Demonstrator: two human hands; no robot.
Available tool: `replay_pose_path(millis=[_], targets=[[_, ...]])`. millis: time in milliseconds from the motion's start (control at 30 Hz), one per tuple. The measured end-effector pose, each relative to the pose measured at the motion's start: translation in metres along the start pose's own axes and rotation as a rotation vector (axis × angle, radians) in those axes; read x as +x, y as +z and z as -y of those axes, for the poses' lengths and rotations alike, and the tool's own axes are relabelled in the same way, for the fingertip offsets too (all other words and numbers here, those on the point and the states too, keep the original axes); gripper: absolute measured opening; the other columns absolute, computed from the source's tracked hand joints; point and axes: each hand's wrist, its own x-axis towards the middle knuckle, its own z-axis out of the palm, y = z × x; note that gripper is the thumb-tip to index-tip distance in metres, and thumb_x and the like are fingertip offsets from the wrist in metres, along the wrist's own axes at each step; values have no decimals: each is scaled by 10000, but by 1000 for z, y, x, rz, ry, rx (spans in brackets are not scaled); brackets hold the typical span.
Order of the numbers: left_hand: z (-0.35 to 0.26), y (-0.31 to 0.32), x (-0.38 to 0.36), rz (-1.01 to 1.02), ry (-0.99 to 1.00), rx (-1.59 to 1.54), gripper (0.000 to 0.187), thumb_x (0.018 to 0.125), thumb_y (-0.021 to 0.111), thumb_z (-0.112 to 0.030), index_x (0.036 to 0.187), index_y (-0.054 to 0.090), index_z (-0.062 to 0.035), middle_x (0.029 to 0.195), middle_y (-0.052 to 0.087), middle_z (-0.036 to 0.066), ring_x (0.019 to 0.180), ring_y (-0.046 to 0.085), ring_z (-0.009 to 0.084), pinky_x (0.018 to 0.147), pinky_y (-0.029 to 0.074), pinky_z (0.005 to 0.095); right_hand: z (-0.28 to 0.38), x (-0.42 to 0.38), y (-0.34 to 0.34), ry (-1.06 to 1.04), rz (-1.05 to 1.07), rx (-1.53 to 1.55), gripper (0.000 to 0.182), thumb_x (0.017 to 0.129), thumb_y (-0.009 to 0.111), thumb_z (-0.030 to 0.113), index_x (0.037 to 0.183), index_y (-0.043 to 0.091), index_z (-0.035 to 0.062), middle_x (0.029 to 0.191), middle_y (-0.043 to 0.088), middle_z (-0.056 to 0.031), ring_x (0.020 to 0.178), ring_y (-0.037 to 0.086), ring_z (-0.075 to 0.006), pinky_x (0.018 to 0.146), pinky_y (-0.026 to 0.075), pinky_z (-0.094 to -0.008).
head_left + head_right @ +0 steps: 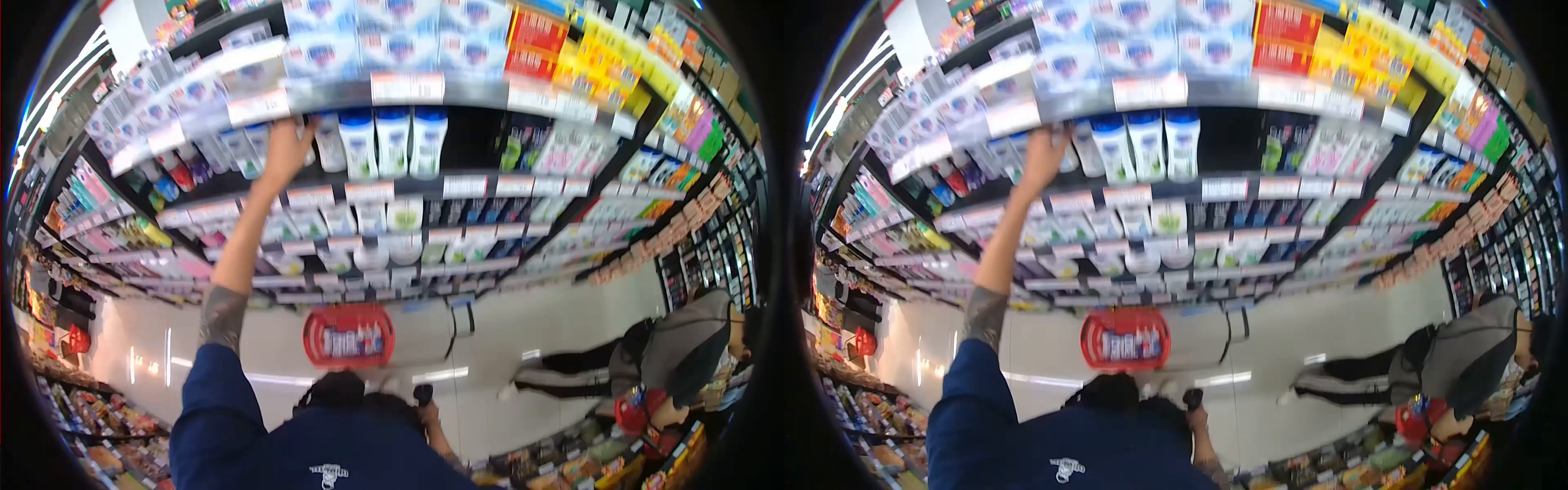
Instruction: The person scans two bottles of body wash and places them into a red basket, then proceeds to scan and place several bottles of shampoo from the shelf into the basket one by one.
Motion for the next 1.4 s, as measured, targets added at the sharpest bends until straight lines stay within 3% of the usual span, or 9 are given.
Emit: replay_pose_path(millis=[133,167,200,433,833,933,1033,1167,1400], targets=[[-9,-16,8,342,-83,88,594,823,668,-487,1073,576,44,989,614,281,907,600,415,746,475,451,9,-15,-16,101,99,21,416,785,657,304,1104,600,42,1068,652,-233,1003,625,-396,830,501,-459],[29,5,7,159,94,109,446,888,624,-342,1135,565,24,1084,623,248,1014,606,379,821,485,411,30,-24,-28,153,40,75,469,750,701,331,1101,605,37,1068,660,-220,1027,624,-384,853,506,-444],[-19,-15,3,281,-212,-153,489,814,703,-204,1255,559,-48,1018,680,224,857,688,283,694,513,343,26,-25,-28,200,28,74,506,724,726,344,1106,608,34,1070,662,-215,1037,624,-379,863,506,-437],[5,4,2,12,131,-61,490,812,687,-202,1253,533,-51,988,605,256,768,610,390,674,478,435,26,-34,-35,349,35,24,567,672,792,368,1092,625,25,1049,678,-203,1014,642,-363,878,513,-430],[19,-22,-3,233,24,-396,416,865,589,-59,1259,480,14,1037,605,272,904,609,413,761,487,441,-35,-37,6,414,-20,-139,465,705,734,480,899,703,59,870,700,-188,905,671,-362,772,521,-434],[19,-31,-7,209,117,-295,292,947,439,-9,1224,533,1,1179,622,177,1111,585,339,952,449,376,23,-62,-20,411,-75,-3,419,711,735,424,897,686,53,898,694,-198,901,668,-372,783,520,-441],[31,-27,-10,239,4,-302,382,889,573,-74,1256,492,-3,1117,590,296,1011,598,413,846,480,422,34,-64,-14,387,-202,-9,404,730,719,393,904,677,31,895,687,-218,897,663,-391,781,520,-453],[19,-23,-14,59,90,-385,328,926,456,6,1244,533,-11,1158,638,154,1076,607,306,935,464,363,16,-57,8,449,-324,54,458,733,706,419,956,681,20,886,690,-226,896,660,-406,770,518,-460],[-25,-20,-32,55,-103,-528,394,879,650,-145,1240,521,-57,1075,601,126,921,594,242,838,471,357,18,-29,22,415,-311,55,479,679,732,461,896,698,34,891,696,-208,916,659,-385,811,514,-452]])
